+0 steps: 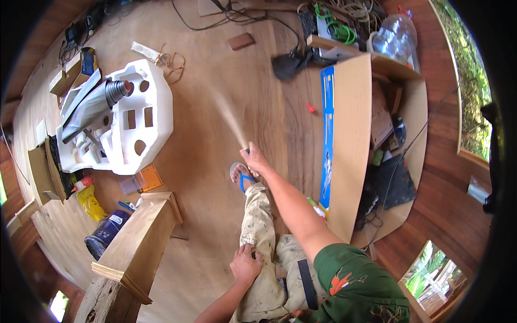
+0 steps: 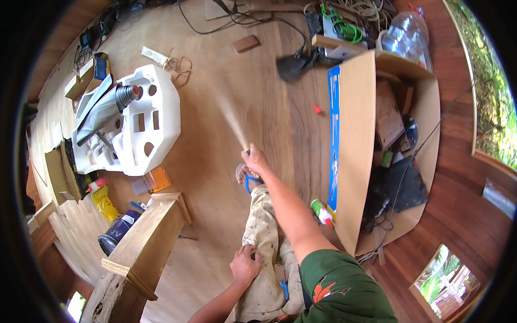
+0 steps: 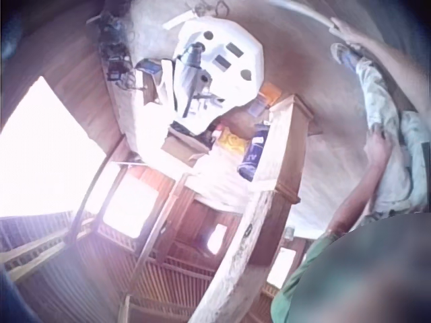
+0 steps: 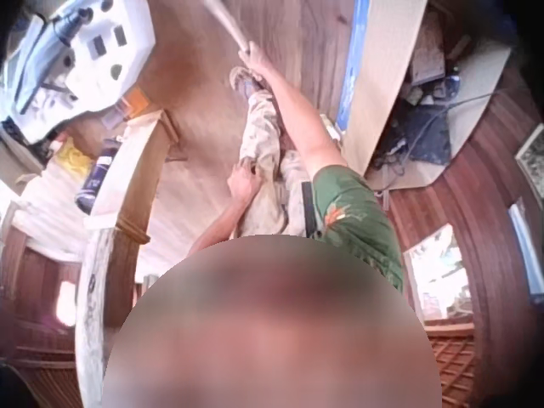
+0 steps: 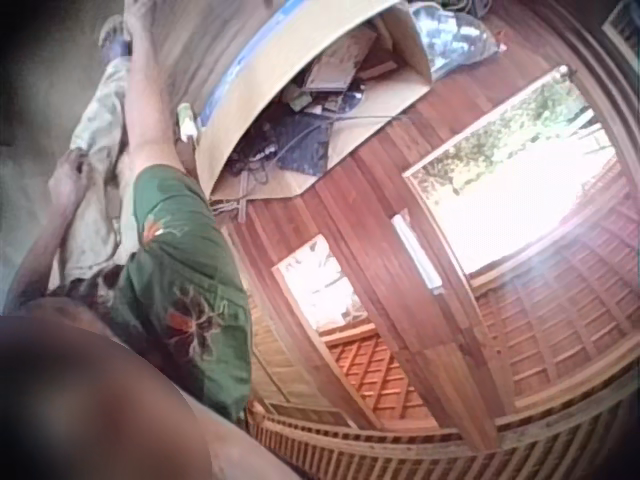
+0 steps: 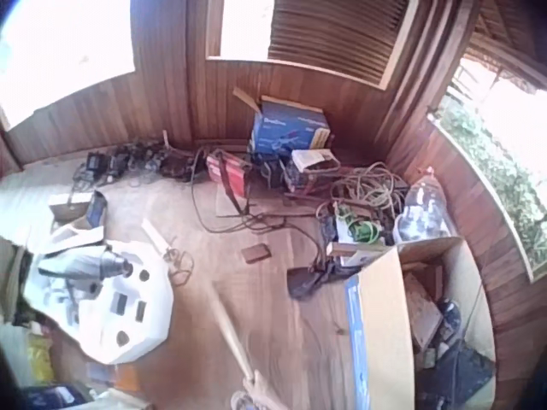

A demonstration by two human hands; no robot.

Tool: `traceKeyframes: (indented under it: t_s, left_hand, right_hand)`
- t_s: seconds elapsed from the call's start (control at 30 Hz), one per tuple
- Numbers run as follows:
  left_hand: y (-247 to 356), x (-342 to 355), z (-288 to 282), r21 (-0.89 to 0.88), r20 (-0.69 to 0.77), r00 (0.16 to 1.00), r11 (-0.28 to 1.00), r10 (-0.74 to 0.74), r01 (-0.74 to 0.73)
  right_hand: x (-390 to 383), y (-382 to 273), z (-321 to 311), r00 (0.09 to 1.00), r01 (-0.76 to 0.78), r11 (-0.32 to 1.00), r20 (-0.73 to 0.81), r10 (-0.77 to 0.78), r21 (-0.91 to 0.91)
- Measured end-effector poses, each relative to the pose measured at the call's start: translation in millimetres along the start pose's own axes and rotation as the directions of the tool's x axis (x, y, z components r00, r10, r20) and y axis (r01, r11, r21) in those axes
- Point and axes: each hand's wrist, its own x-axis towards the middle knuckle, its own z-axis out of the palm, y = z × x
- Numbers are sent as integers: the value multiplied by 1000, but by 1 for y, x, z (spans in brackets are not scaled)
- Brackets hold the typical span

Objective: The person sweeps a wooden floor with a broom, then unpacks a box containing sanding pads and glue bottles. They place a sanding pad into a bucket and use an electric floor sander to sand the wooden floor in a room with scattered tools and materials.

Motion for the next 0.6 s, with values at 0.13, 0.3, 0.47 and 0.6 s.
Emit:
traceKeyframes:
  t_s: [0.13,0.3,0.47,0.6]
  left_hand:
    - [9,13,-16,-50,37,998,997,-51,53]
    - [16,18,-21,-113,-6,996,990,-83,82]
    - [32,9,1,-215,-51,985,965,-164,150]
    - [56,4,19,-271,-68,969,939,-238,212]
  right_hand:
    - [16,-31,-3,997,-66,971,-17,72,229]
    - [41,-94,-14,794,-600,657,241,558,456]
    - [-29,-91,-69,947,-257,873,289,142,414]
    - [-139,-64,-123,769,353,871,636,-63,-341]
